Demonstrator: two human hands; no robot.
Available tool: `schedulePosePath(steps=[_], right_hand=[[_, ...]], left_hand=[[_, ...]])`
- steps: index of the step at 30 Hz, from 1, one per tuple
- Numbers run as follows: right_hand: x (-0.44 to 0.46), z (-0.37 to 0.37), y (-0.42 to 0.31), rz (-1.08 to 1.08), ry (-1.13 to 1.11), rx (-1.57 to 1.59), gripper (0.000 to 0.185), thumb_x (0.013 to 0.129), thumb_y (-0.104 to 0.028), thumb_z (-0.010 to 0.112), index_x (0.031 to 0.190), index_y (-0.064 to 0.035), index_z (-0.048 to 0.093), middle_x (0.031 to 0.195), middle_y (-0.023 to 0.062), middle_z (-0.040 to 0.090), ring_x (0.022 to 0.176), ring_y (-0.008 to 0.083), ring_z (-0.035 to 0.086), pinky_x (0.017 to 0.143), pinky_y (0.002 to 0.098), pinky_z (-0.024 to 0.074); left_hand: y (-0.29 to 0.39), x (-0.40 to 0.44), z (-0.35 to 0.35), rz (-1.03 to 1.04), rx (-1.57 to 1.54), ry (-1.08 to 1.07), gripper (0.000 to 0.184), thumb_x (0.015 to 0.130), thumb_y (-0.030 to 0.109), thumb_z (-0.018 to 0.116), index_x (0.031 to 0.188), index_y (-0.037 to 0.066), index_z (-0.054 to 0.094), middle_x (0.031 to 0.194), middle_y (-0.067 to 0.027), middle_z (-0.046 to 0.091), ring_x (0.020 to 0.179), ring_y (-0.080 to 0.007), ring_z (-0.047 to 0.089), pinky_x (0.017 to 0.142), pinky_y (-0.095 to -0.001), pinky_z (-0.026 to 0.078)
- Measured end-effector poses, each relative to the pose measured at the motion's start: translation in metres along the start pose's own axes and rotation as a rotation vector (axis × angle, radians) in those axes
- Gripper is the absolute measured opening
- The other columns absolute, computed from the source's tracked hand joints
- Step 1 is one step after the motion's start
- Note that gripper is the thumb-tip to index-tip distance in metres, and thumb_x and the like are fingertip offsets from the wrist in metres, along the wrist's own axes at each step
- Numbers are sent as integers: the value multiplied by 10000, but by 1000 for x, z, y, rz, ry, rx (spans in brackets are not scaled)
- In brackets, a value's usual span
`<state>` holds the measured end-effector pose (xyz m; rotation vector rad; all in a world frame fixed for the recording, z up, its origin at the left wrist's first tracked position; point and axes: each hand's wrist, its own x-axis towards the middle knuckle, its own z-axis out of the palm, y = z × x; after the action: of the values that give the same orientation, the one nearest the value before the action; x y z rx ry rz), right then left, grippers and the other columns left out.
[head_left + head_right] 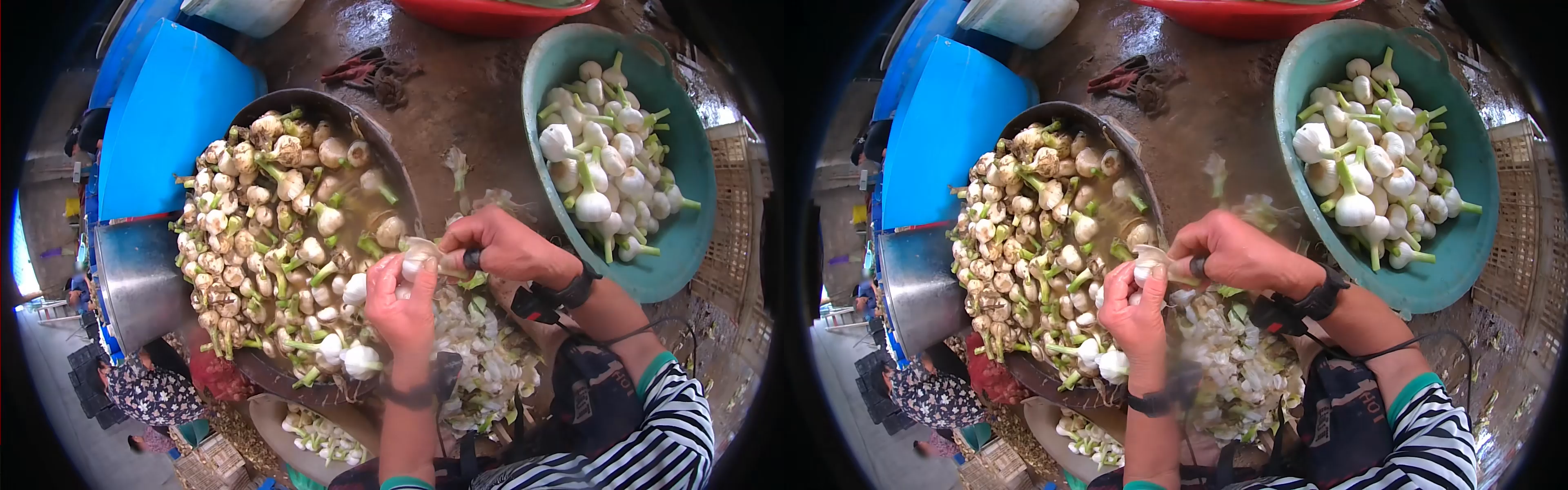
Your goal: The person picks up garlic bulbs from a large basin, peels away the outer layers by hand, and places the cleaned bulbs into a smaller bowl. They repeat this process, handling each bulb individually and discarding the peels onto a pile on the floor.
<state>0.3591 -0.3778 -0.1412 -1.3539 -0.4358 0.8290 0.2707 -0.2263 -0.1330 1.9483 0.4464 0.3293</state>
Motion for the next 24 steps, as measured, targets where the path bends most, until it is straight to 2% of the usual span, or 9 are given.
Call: schedulePosePath(steps=[1, 4, 7, 13, 18, 21, 22, 23, 24], right_hand=[[0, -1, -1, 38, -11, 44, 175, 849, -132, 591, 907, 26, 639, 708, 20, 612, 629, 60, 527, 551, 216, 425], [-3, -2, -5, 84, -61, 202, 144, 838, -114, 598, 883, 16, 640, 711, 13, 613, 628, 56, 530, 534, 205, 417], [-5, 5, -3, 12, -99, 336, 132, 840, -119, 598, 861, 4, 641, 706, 3, 609, 620, 48, 525, 519, 195, 414], [-3, 15, 2, 1, -89, 387, 143, 847, -137, 602, 860, 2, 631, 709, -1, 601, 602, 40, 516, 505, 195, 415], [-7, 25, -3, 42, -165, 709, 183, 831, -168, 643, 824, 11, 610, 744, 6, 587, 605, 70, 507, 533, 219, 396], [-7, 21, 1, -78, -207, 602, 193, 865, -189, 592, 877, 3, 602, 696, 32, 591, 568, 97, 530, 474, 219, 401], [-8, 18, 3, -62, -189, 608, 210, 863, -219, 594, 844, -10, 588, 727, 24, 585, 609, 94, 538, 501, 220, 408], [-11, 21, -3, -252, 68, 372, 202, 865, -229, 591, 838, -29, 579, 779, 4, 579, 653, 91, 542, 541, 222, 421], [-9, 10, 6, -142, 36, 762, 199, 863, -236, 595, 837, -40, 576, 788, -5, 572, 672, 83, 538, 562, 223, 429]], left_hand=[[0, -1, -1, 68, 66, -11, 196, 791, 112, 680, 924, -22, 629, 915, -47, 588, 808, -103, 554, 717, -241, 461], [8, 0, -10, -457, -598, -222, 236, 790, 139, 680, 944, -29, 623, 913, -45, 590, 804, -113, 561, 732, -243, 458], [-1, 0, -16, -513, -918, -318, 365, 781, 198, 688, 1025, -47, 570, 890, -76, 616, 736, -123, 589, 622, -233, 486], [-5, 3, -26, -417, -917, -363, 379, 783, 236, 678, 1005, -59, 594, 924, -90, 627, 767, -135, 599, 695, -226, 470], [-4, -6, -34, -438, -999, -372, 461, 790, 270, 671, 1073, -72, 548, 985, -126, 614, 741, -157, 617, 585, -257, 505], [-3, -15, -31, -401, -1189, -355, 511, 794, 298, 671, 1105, -76, 515, 944, -134, 604, 731, -165, 615, 511, -263, 500], [-3, -16, -32, -413, -1305, -369, 508, 793, 298, 673, 1102, -73, 515, 956, -141, 592, 722, -164, 610, 512, -262, 497], [-3, -18, -35, -429, -1419, -384, 505, 792, 298, 675, 1099, -71, 516, 968, -148, 580, 713, -162, 606, 513, -260, 494], [-15, -18, -38, -79, -1425, -463, 487, 803, 296, 658, 1108, -52, 507, 1061, -175, 499, 675, -155, 574, 506, -265, 478]])
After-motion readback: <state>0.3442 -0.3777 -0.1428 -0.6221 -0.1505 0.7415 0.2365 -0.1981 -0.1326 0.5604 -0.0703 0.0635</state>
